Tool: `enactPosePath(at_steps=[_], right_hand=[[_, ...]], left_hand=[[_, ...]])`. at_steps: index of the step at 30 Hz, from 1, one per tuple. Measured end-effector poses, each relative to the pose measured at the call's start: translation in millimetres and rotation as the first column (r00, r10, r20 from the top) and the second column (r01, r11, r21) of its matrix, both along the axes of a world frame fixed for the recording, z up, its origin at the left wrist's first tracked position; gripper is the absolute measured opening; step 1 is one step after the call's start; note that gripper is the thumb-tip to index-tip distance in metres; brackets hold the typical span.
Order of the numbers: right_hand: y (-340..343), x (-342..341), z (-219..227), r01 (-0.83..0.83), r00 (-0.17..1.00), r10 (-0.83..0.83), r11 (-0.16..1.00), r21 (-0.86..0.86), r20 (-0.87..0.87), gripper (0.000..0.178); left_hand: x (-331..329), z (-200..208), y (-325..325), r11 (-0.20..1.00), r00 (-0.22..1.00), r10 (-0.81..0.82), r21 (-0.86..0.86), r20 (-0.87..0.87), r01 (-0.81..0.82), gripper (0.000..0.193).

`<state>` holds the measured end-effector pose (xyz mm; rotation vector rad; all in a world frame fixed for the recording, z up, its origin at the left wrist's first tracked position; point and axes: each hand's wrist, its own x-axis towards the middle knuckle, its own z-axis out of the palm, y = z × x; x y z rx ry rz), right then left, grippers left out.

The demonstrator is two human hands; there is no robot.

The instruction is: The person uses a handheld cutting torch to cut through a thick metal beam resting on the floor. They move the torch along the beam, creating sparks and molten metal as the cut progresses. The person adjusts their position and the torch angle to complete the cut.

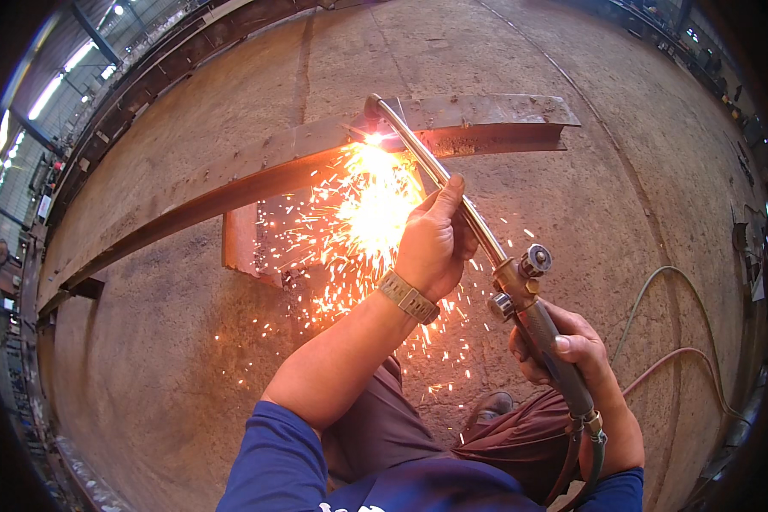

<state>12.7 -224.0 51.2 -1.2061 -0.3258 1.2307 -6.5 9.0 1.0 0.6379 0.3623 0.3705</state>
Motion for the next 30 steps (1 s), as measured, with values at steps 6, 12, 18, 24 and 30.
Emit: enactPosePath(at_steps=[6, 12, 18, 24, 30], right_hand=[[2.6, -1.7, -3.9, 0.030, 0.999, -0.030, 0.999, 0.021, 0.011, 0.087], [0.3, -0.5, -0.8, 0.015, 1.000, -0.015, 1.000, 0.011, 0.011, 0.091], [1.5, -1.3, 1.3, -0.002, 1.000, 0.002, 1.000, 0.018, -0.002, 0.095], [1.2, -0.1, -1.4, -0.007, 1.000, 0.007, 1.000, 0.022, -0.005, 0.095], [1.1, 0.4, -1.1, -0.004, 1.000, 0.004, 1.000, 0.023, -0.009, 0.095]], left_hand=[[-5.2, -2.3, 6.3, 0.997, 0.997, -0.075, 0.002, 0.028, 0.075, 0.026], [0.6, -1.2, 0.9, 1.000, 1.000, -0.016, -0.001, 0.008, 0.016, 0.030], [-2.0, 1.4, 1.6, 1.000, 1.000, -0.011, -0.003, 0.018, 0.011, 0.029], [-3.8, 2.9, 2.5, 1.000, 0.999, -0.015, 0.002, -0.033, 0.015, 0.029], [-5.0, 5.5, 2.6, 1.000, 0.999, -0.023, 0.017, -0.031, 0.023, 0.029]])
